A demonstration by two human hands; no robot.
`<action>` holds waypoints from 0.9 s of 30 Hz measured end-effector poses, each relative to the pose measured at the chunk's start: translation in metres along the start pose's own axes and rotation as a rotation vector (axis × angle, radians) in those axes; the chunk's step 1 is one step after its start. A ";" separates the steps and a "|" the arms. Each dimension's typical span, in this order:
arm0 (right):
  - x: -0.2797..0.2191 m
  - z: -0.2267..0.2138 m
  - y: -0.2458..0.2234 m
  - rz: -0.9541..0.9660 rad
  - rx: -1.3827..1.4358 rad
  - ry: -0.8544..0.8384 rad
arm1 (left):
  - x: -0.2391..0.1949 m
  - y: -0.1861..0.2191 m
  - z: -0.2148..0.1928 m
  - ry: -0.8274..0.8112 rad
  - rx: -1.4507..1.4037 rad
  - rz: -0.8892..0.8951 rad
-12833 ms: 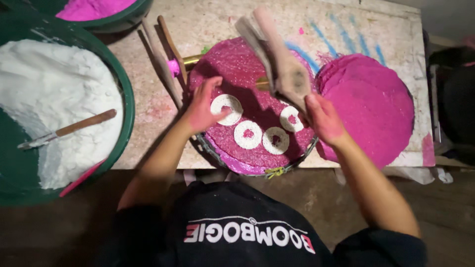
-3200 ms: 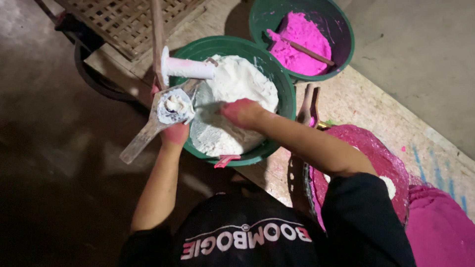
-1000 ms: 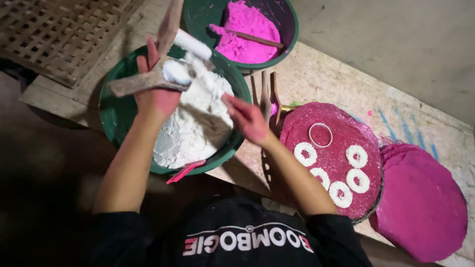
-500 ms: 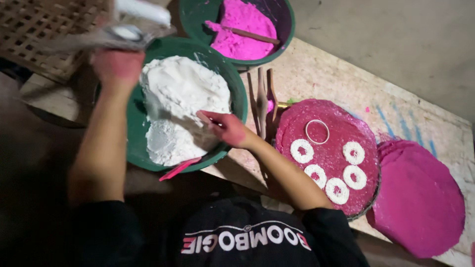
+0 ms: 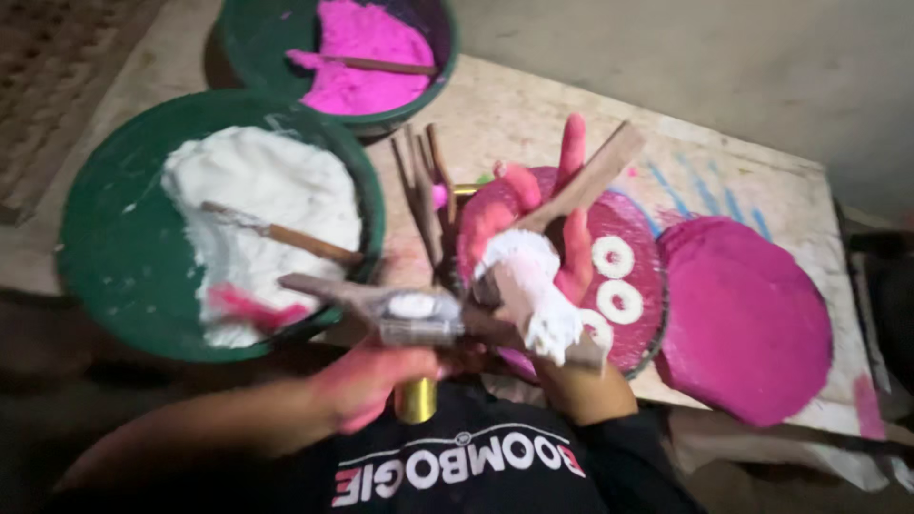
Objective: The person uses a wooden mold to press white and pink powdery materials into circular shapes on a pink glittery surface. They repeatedly fill the mold, press it down, and lift it to form multiple white and pink rings.
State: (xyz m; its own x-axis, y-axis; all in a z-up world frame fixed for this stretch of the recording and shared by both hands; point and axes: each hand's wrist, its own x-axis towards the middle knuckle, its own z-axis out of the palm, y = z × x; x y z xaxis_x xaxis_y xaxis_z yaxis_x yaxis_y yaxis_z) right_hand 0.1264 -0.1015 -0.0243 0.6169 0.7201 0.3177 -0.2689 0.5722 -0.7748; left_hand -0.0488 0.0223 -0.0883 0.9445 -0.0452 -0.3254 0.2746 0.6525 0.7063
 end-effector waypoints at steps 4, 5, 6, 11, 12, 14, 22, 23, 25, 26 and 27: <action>-0.017 -0.032 -0.049 -0.192 -0.198 0.038 | 0.011 0.008 0.017 -0.134 0.937 0.766; -0.021 -0.043 -0.060 -0.231 -0.269 0.026 | 0.027 0.007 0.024 -0.180 0.774 0.615; -0.023 -0.056 -0.074 -0.260 -0.411 -0.017 | 0.047 0.004 0.033 -0.224 0.609 0.464; -0.053 -0.093 -0.117 -0.577 -1.137 -0.371 | 0.093 0.005 0.070 0.004 1.062 0.230; -0.059 -0.098 -0.123 -0.672 -1.301 -0.461 | 0.100 0.006 0.077 0.073 1.215 0.210; -0.076 -0.102 -0.126 -0.611 -1.404 -0.455 | 0.110 0.001 0.087 0.107 1.416 0.155; -0.112 -0.113 -0.122 -0.465 -1.368 -0.333 | 0.173 -0.080 0.079 -0.077 -0.724 -0.404; -0.113 -0.113 -0.118 -0.437 -1.353 -0.322 | 0.170 -0.090 0.068 -0.111 -0.349 -0.209; -0.112 -0.108 -0.108 -0.371 -1.351 -0.295 | 0.158 -0.104 0.047 -0.175 0.400 0.185; -0.112 -0.103 -0.101 -0.333 -1.363 -0.280 | 0.162 -0.109 0.044 -0.241 0.083 0.054; -0.108 -0.099 -0.096 -0.302 -1.379 -0.263 | 0.167 -0.108 0.041 -0.289 -0.090 -0.038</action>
State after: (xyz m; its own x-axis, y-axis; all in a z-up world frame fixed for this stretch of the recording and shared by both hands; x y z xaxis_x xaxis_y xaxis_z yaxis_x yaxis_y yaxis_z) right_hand 0.1590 -0.2735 -0.0383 0.3263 0.7794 0.5348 0.8581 -0.0070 -0.5134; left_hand 0.0872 -0.0866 -0.1931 0.9497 -0.2755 -0.1491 0.3056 0.7099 0.6346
